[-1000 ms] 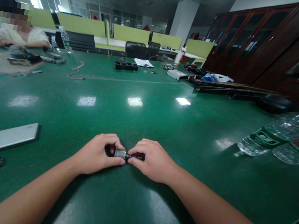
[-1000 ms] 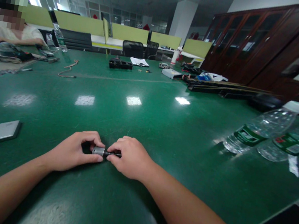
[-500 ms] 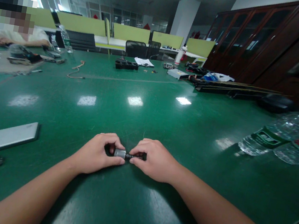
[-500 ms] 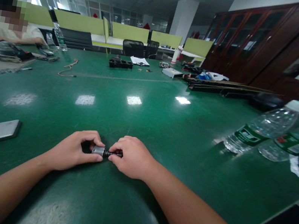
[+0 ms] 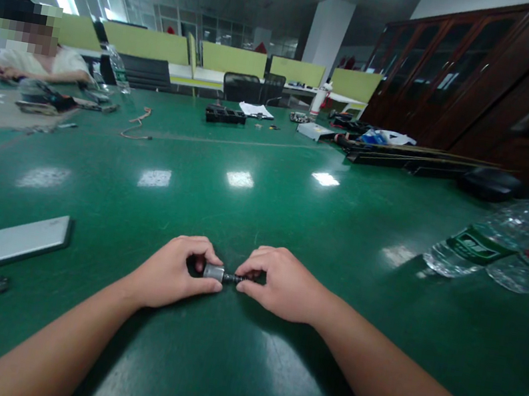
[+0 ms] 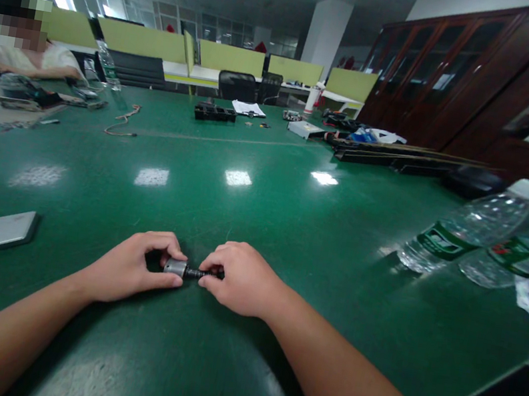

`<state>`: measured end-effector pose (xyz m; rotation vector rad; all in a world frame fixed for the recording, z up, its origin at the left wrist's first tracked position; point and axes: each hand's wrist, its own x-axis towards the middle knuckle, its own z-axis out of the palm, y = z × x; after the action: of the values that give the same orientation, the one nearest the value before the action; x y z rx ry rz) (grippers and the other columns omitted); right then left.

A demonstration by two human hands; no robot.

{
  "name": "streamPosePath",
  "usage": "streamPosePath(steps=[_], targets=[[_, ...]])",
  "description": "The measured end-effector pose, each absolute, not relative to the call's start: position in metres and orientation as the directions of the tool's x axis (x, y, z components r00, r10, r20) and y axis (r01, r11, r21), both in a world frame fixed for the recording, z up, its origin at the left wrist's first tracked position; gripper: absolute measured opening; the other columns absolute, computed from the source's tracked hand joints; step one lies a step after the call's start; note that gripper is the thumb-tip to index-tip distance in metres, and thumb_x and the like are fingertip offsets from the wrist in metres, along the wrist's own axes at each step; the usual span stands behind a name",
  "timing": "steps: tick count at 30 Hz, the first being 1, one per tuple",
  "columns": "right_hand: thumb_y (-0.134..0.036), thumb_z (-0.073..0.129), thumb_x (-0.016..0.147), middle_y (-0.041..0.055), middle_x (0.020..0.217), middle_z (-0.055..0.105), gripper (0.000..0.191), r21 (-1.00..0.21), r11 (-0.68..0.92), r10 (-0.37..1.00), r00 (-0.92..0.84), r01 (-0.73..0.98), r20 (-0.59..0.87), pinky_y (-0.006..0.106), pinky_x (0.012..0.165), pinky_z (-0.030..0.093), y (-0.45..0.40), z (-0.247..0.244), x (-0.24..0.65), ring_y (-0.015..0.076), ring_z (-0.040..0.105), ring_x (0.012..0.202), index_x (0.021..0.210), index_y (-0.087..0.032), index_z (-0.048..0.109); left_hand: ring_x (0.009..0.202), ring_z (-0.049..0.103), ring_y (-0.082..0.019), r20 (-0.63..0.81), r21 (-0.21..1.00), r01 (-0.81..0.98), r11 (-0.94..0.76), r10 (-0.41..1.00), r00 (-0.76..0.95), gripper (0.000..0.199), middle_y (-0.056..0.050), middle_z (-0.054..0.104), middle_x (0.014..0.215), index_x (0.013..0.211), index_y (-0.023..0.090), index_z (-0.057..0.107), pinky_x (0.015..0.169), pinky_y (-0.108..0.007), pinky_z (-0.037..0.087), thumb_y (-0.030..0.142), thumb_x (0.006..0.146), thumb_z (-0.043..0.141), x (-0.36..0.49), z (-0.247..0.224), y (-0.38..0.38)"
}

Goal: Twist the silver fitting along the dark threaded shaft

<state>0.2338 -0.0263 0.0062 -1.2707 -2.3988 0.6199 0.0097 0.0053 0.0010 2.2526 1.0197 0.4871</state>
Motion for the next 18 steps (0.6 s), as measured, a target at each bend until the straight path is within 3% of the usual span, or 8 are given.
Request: streamPosePath(steps=[12, 18], targets=[[-0.019, 0.072, 0.078, 0.0028, 0.083, 0.071, 0.013, -0.531, 0.466, 0.852, -0.522, 0.707, 0.053, 0.026, 0.069, 0.042, -0.023, 0.013, 0.249, 0.0148, 0.061, 0.077, 0.09, -0.02, 0.077, 0.073, 0.06, -0.016, 0.063, 0.661, 0.557, -0.503, 0.777, 0.626, 0.019, 0.0, 0.065, 0.078, 0.084, 0.018, 0.069, 0.069, -0.028, 0.044, 0.034, 0.075, 0.074, 0.01, 0.004, 0.004], [-0.017, 0.072, 0.074, 0.0029, 0.083, 0.073, 0.014, -0.524, 0.34, 0.898, -0.436, 0.781, -0.066, 0.025, 0.064, 0.043, -0.021, 0.017, 0.263, 0.0153, 0.063, 0.074, 0.087, -0.02, 0.077, 0.074, 0.06, -0.017, 0.051, 0.662, 0.563, -0.495, 0.779, 0.625, 0.018, -0.001, 0.066, 0.08, 0.085, 0.018, 0.069, 0.07, -0.028, 0.045, 0.033, 0.075, 0.074, 0.008, 0.004, 0.004]])
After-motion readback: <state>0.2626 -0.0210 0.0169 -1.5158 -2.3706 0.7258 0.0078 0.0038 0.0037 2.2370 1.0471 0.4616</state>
